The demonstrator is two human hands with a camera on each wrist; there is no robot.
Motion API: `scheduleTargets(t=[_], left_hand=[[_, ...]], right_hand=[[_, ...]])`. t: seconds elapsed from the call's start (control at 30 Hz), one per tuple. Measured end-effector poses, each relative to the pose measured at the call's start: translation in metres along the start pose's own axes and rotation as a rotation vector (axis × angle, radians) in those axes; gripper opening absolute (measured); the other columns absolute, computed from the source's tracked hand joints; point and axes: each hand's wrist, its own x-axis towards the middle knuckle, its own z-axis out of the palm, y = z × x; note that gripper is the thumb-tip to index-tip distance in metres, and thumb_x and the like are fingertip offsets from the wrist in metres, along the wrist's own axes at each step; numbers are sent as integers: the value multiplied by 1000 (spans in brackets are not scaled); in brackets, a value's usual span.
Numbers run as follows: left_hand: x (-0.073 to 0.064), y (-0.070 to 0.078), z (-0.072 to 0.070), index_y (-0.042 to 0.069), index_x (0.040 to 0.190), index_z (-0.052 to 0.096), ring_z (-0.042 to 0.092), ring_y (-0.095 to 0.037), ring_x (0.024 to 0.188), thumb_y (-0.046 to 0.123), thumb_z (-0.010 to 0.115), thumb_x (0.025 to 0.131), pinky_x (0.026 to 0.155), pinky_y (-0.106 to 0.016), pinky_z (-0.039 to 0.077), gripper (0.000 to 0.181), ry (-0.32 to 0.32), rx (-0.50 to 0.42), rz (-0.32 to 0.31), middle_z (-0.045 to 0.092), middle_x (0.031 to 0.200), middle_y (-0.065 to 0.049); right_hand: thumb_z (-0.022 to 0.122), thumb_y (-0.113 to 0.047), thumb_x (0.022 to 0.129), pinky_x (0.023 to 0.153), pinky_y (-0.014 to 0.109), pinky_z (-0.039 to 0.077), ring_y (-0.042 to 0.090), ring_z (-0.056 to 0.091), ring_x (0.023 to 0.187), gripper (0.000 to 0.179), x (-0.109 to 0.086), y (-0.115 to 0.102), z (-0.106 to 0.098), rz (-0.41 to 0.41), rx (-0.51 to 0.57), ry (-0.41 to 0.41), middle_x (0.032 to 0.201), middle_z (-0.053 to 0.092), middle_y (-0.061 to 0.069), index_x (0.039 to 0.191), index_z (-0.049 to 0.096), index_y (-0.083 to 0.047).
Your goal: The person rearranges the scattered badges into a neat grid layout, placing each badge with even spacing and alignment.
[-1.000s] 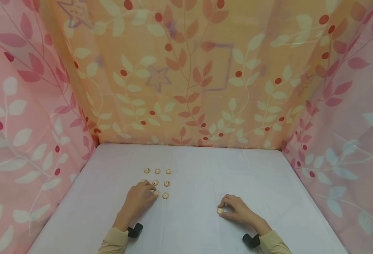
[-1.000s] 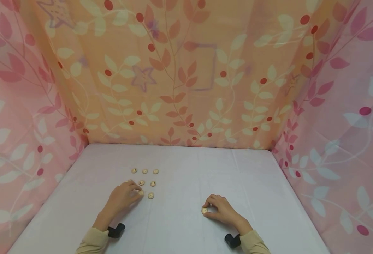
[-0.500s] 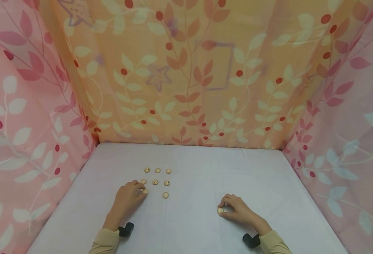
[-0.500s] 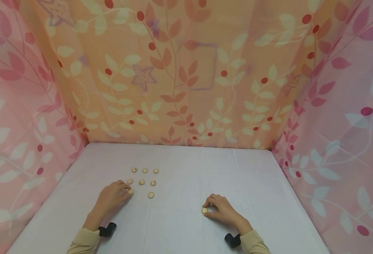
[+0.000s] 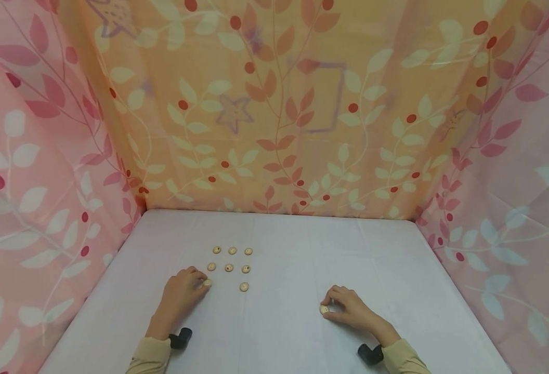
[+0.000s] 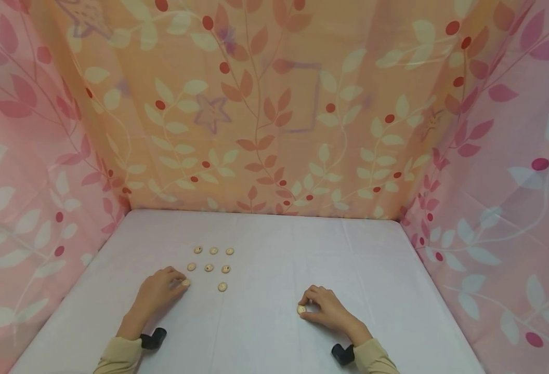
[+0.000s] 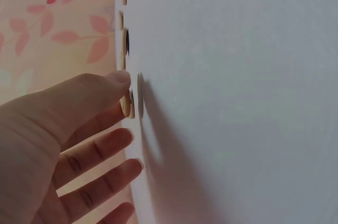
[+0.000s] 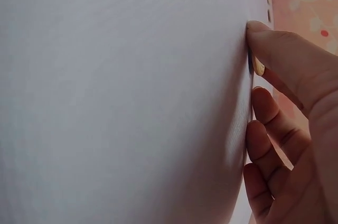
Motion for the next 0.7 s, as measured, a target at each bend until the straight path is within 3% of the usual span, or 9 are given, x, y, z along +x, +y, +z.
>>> scheduleTargets(t=[0.4,0.7], left_hand=[[-1,-5,-1,15,85,72,58,-22,78,27,76,73,62,-40,43,17,-20,-10,-4,63,86,-1],[-1,-7,0,16,87,73,57,-22,81,28,77,73,64,-39,43,19,-34,-19,-26,63,88,0]], right_hand=[[67,-37,82,75,29,39,2,48,85,16,1,-6,-5,-11,-72,-35,96,54,-18,93,59,-28],[69,-35,82,73,29,44,-2,52,79,13,17,-20,-1,-41,-142,55,88,59,-22,92,64,-28]])
